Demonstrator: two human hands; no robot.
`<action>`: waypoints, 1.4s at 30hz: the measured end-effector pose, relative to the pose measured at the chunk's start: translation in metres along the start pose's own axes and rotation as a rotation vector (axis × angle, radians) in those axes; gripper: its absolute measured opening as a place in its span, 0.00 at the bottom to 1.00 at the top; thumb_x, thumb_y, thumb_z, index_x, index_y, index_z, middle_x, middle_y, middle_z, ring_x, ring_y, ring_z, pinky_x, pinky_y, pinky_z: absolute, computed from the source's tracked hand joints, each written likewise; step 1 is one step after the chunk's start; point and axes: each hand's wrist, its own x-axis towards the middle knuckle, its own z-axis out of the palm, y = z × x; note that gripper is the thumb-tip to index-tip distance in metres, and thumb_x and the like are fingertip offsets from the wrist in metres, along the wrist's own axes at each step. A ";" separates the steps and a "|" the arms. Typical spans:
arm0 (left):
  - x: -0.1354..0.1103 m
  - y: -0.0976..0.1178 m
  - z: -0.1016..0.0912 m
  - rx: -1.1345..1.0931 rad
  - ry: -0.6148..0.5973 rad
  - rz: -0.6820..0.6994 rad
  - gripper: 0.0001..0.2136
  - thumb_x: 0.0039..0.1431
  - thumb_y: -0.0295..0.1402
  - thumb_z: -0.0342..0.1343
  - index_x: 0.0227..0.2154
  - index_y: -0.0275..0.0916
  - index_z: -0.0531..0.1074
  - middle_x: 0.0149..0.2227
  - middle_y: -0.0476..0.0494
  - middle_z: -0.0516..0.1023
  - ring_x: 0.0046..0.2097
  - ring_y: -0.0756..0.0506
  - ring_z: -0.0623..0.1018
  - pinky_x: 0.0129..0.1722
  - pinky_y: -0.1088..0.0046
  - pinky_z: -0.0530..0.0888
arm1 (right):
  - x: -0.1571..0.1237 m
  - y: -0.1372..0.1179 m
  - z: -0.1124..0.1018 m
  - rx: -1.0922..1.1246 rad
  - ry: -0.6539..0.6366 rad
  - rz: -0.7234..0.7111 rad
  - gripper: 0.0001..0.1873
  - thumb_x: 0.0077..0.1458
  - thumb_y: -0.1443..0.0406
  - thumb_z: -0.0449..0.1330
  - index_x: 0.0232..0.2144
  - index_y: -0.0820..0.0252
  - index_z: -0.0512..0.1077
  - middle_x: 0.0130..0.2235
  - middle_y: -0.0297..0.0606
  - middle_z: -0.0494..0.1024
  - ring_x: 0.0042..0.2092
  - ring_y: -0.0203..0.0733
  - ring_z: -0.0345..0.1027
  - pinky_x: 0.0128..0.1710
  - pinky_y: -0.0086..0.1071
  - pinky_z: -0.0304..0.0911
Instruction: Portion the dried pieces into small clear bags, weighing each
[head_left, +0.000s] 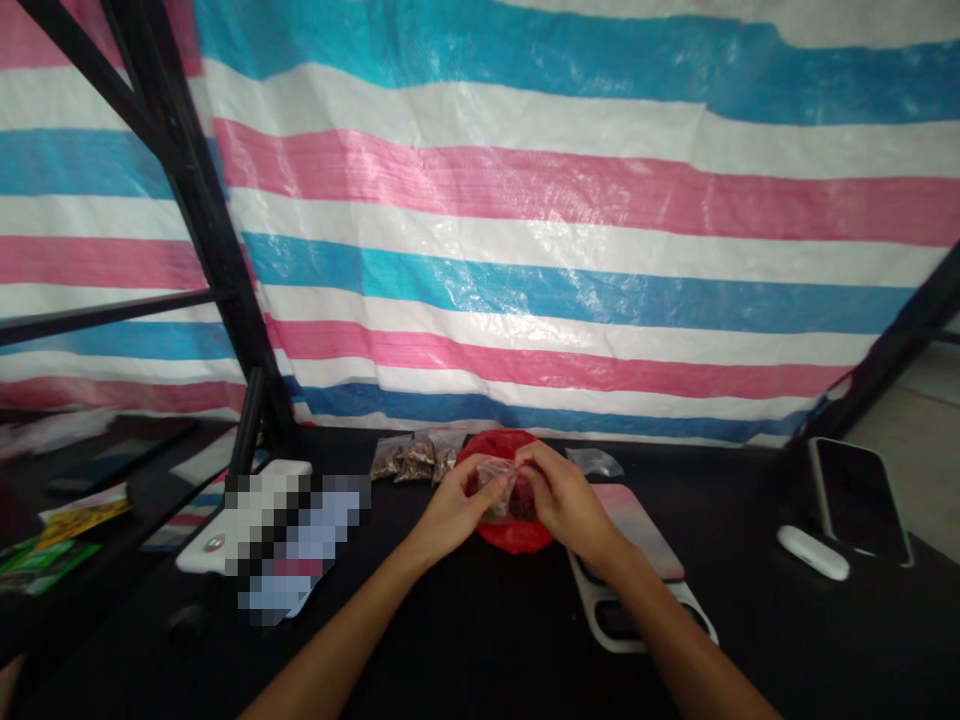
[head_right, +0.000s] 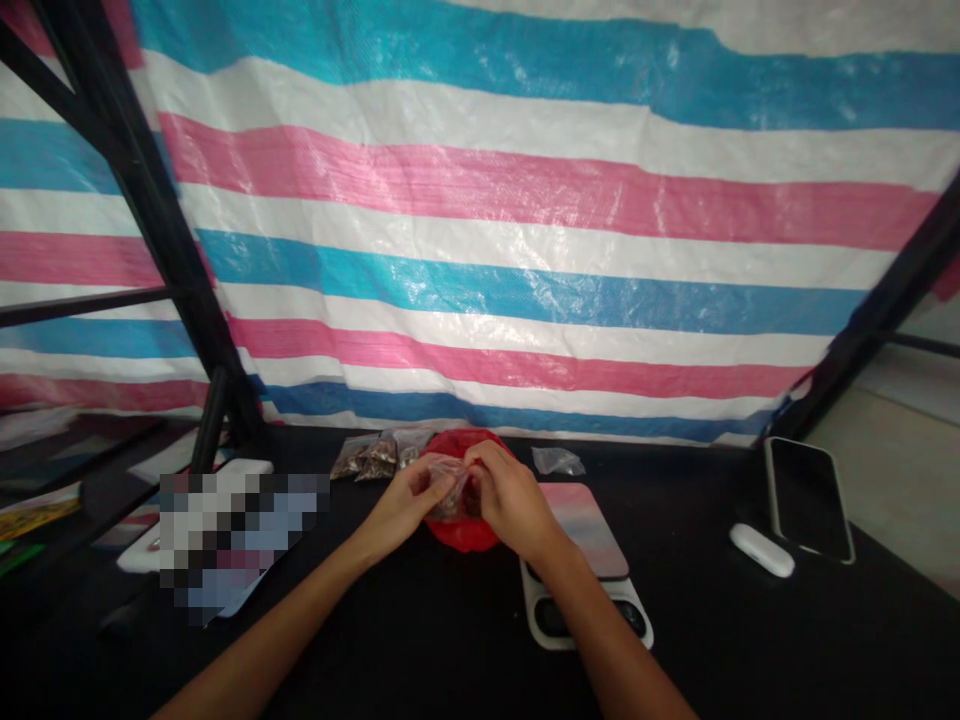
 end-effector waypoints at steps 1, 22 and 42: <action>0.001 0.002 0.000 -0.028 0.002 -0.017 0.17 0.60 0.46 0.60 0.40 0.36 0.76 0.38 0.42 0.81 0.40 0.44 0.79 0.43 0.67 0.76 | 0.000 0.000 0.001 0.011 0.015 0.017 0.09 0.63 0.71 0.49 0.37 0.54 0.67 0.37 0.36 0.75 0.39 0.42 0.71 0.41 0.35 0.66; 0.002 0.002 0.005 -0.157 0.133 0.002 0.19 0.56 0.50 0.62 0.36 0.38 0.74 0.35 0.45 0.81 0.39 0.45 0.80 0.43 0.69 0.75 | 0.000 0.000 0.025 0.321 0.186 0.179 0.10 0.61 0.64 0.56 0.45 0.55 0.64 0.36 0.34 0.71 0.38 0.40 0.71 0.42 0.34 0.68; -0.005 0.004 0.002 0.178 0.138 0.090 0.15 0.66 0.41 0.53 0.48 0.39 0.76 0.47 0.39 0.82 0.49 0.41 0.80 0.54 0.62 0.74 | 0.005 0.010 -0.013 0.452 0.039 0.241 0.16 0.58 0.61 0.59 0.49 0.53 0.66 0.34 0.32 0.73 0.35 0.39 0.70 0.36 0.32 0.67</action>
